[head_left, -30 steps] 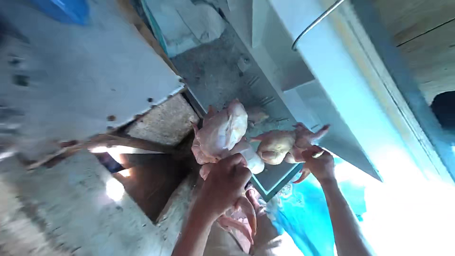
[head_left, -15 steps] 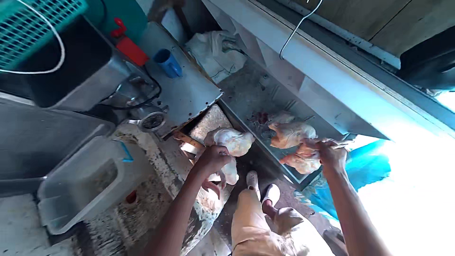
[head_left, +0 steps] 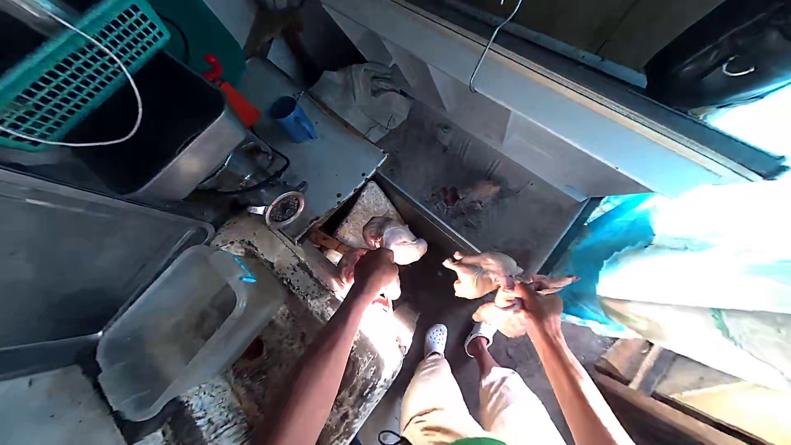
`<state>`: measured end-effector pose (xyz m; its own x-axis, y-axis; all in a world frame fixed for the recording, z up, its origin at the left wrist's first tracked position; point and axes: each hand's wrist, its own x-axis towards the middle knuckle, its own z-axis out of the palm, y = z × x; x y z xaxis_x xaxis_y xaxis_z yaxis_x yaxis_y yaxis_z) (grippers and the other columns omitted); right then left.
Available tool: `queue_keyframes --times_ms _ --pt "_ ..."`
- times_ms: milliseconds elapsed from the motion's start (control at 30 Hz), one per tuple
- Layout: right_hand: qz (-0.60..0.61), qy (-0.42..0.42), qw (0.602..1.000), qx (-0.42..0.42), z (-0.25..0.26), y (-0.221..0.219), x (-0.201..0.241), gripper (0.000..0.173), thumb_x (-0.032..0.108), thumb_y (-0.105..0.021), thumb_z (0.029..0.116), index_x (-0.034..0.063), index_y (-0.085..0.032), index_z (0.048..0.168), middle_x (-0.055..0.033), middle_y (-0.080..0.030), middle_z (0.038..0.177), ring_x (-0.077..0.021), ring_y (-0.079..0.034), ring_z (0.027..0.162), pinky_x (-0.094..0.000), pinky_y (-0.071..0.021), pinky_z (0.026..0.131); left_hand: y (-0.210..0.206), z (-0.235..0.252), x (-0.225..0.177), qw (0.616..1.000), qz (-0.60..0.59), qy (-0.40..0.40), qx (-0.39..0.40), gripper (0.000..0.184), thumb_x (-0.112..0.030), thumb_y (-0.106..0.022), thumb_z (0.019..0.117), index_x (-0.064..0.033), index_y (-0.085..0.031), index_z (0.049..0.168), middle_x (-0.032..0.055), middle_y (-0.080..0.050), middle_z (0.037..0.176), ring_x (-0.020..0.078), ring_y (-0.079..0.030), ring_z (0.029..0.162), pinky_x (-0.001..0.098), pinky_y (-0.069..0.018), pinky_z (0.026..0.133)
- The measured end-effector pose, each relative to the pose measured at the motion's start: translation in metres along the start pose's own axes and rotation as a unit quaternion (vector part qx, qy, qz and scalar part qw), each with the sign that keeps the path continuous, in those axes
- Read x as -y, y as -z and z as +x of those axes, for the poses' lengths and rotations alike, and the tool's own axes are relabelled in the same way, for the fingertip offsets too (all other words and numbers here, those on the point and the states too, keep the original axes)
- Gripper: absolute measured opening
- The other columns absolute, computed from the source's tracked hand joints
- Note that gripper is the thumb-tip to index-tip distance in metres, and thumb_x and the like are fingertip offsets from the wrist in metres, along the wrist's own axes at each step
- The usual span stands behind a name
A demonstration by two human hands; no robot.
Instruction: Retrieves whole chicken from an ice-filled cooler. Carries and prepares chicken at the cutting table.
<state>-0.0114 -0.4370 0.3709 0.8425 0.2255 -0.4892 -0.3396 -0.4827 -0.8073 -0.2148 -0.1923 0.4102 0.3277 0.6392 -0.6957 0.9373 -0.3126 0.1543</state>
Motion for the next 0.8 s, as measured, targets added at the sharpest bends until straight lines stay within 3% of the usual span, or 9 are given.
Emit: queue_keyframes --times_ms 167,333,400,433,500,567,667,733,800 --pt "-0.045 -0.041 0.998 -0.011 -0.035 0.015 -0.026 0.019 0.011 -0.075 0.0896 -0.0046 -0.066 0.097 -0.0129 -0.065 0.076 -0.0202 -0.062 0.062 -0.0419 -0.0553 0.061 -0.009 0.02 -0.001 0.998 0.055 -0.021 -0.001 0.032 -0.026 -0.059 0.0934 -0.0077 -0.07 0.118 0.0221 -0.067 0.124 0.0423 -0.063 0.119 0.0658 -0.0505 0.092" --pt "-0.099 -0.046 0.993 -0.039 -0.061 0.043 -0.058 0.031 0.019 -0.08 0.0886 -0.0052 -0.071 0.107 -0.0218 -0.071 0.095 -0.0322 -0.068 0.087 -0.055 -0.0543 0.082 -0.025 0.045 -0.007 0.993 0.101 -0.04 0.049 0.038 -0.029 -0.065 0.0929 -0.002 -0.068 0.12 0.0258 -0.064 0.13 0.0465 -0.06 0.122 0.0693 -0.0486 0.093" --pt "-0.11 -0.085 0.99 -0.002 -0.079 0.066 -0.05 0.039 0.017 -0.071 0.0956 -0.0049 -0.065 0.127 -0.024 -0.069 0.115 -0.0331 -0.067 0.106 -0.0537 -0.0514 0.097 -0.031 0.049 -0.012 0.99 0.114 -0.046 0.069 0.043 -0.032 -0.067 0.0944 -0.0001 -0.066 0.123 0.0274 -0.062 0.132 0.0474 -0.059 0.124 0.0699 -0.0481 0.094" --pt "-0.111 -0.11 0.988 0.015 -0.084 0.079 -0.054 0.037 0.016 -0.065 0.1001 -0.0035 -0.061 0.132 -0.0219 -0.068 0.117 -0.0295 -0.066 0.104 -0.0495 -0.0519 0.094 -0.032 0.051 -0.015 0.989 0.115 -0.048 0.074 0.044 -0.033 -0.067 0.0947 0.0002 -0.066 0.124 0.0278 -0.062 0.132 0.0474 -0.059 0.124 0.0698 -0.0476 0.095" --pt "-0.093 -0.082 0.992 -0.028 -0.094 0.107 -0.096 0.029 0.014 -0.066 0.1 -0.0077 -0.066 0.118 -0.0224 -0.071 0.099 -0.0272 -0.07 0.086 -0.0477 -0.0575 0.08 -0.037 0.052 -0.02 0.988 0.128 -0.047 0.076 0.047 -0.036 -0.069 0.0935 -0.0003 -0.066 0.124 0.0267 -0.063 0.131 0.0459 -0.06 0.124 0.0687 -0.0488 0.094" --pt "-0.094 -0.058 0.991 -0.071 -0.106 0.132 -0.124 0.021 0.008 -0.067 0.0941 -0.0112 -0.067 0.102 -0.0205 -0.068 0.088 -0.024 -0.066 0.079 -0.045 -0.0555 0.076 -0.044 0.047 -0.028 0.988 0.134 -0.036 0.063 0.05 -0.037 -0.07 0.0914 -0.0002 -0.065 0.125 0.0253 -0.064 0.13 0.0448 -0.061 0.122 0.0676 -0.0502 0.093" --pt "-0.189 -0.107 0.975 -0.047 -0.119 0.177 -0.137 0.035 0.021 -0.067 0.0951 -0.0097 -0.068 0.112 -0.0244 -0.071 0.107 -0.0334 -0.068 0.103 -0.0538 -0.0529 0.095 -0.059 0.04 -0.037 0.993 0.111 0.002 0.038 0.046 -0.032 -0.067 0.0933 0.0 -0.065 0.126 0.0231 -0.064 0.132 0.0426 -0.06 0.125 0.0644 -0.0498 0.097" --pt "-0.224 -0.1 0.968 -0.059 -0.135 0.218 -0.165 0.042 0.03 -0.066 0.097 -0.0064 -0.069 0.119 -0.0259 -0.07 0.115 -0.0389 -0.067 0.111 -0.0602 -0.0502 0.098 -0.071 0.037 -0.033 0.997 0.074 0.006 0.017 0.042 -0.03 -0.06 0.0996 0.0002 -0.065 0.129 0.0232 -0.064 0.133 0.0405 -0.059 0.128 0.0622 -0.0461 0.104" --pt "-0.222 -0.108 0.959 -0.136 -0.159 0.261 -0.194 0.039 0.028 -0.07 0.0937 -0.0056 -0.07 0.115 -0.0299 -0.07 0.11 -0.0463 -0.067 0.107 -0.068 -0.0492 0.093 -0.077 0.034 -0.029 0.997 0.077 -0.026 -0.002 0.041 -0.03 -0.061 0.0999 -0.0007 -0.066 0.128 0.0221 -0.066 0.132 0.0383 -0.061 0.127 0.0598 -0.046 0.105"
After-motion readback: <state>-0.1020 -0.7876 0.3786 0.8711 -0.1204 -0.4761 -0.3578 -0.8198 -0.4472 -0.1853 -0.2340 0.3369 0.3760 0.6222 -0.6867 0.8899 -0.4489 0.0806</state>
